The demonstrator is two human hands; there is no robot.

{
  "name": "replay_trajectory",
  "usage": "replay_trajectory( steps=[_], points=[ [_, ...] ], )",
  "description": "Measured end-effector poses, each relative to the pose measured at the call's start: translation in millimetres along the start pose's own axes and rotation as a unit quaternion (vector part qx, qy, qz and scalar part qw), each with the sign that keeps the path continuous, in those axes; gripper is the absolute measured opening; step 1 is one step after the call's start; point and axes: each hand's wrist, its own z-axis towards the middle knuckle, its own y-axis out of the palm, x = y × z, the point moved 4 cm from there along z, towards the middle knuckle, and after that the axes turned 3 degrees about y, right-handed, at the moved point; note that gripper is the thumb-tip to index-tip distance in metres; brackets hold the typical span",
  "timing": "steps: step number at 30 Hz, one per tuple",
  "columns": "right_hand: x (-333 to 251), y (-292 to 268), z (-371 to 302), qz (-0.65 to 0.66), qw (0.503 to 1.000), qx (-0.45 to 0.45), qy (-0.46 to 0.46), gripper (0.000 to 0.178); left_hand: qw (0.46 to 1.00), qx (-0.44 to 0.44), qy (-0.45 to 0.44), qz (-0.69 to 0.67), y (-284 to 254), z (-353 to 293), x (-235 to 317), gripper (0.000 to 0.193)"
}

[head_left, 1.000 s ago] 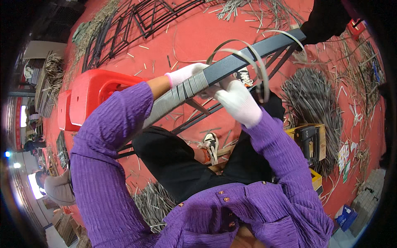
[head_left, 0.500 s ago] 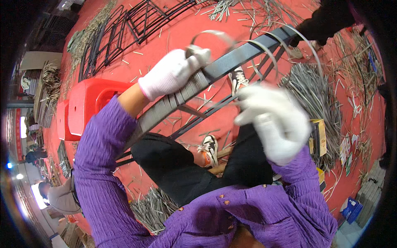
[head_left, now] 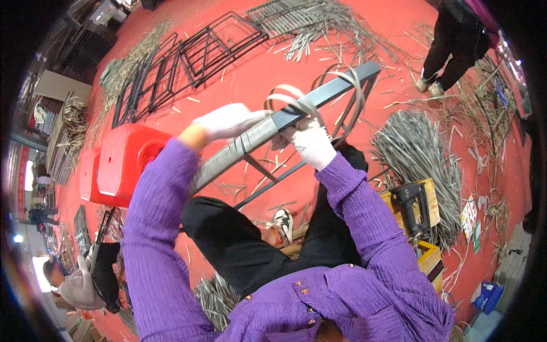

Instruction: The person assembles a metal frame by hand, wrapping a flexible strip around a corner and securing it with a staple gun. They then use pliers to trim the excess strip and continue wrapping and stapling along the frame.

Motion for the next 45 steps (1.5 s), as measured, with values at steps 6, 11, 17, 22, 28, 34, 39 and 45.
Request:
replay_trajectory(
  steps=[6,11,17,22,28,34,39,45],
  points=[
    [-22,1,10,-0.132,0.990,-0.024,0.040,0.023,0.922,0.177,-0.332,0.086,-2,-160,96,0.045],
    [-24,36,7,0.030,0.997,-0.051,-0.057,0.023,0.883,0.273,-0.376,0.066,38,-232,64,0.033],
    [8,104,4,-0.030,0.991,-0.131,-0.003,0.041,0.873,0.242,-0.419,0.062,30,-291,44,0.028],
    [25,105,16,-0.215,0.972,-0.066,-0.063,0.054,0.907,0.275,-0.316,0.046,10,-240,72,0.070],
    [6,95,-19,-0.048,0.992,-0.095,-0.073,0.051,0.925,0.355,-0.123,-0.057,11,-142,102,0.047],
    [5,91,-42,-0.234,0.970,-0.012,0.064,0.025,0.902,0.375,-0.197,-0.089,23,-136,104,0.043],
    [20,91,-31,-0.207,0.971,0.057,-0.104,0.036,0.902,0.369,-0.205,-0.094,26,-139,106,0.044],
    [34,91,-32,-0.431,0.887,0.007,-0.164,0.034,0.903,0.387,-0.178,-0.059,26,-137,107,0.041]
  ],
)
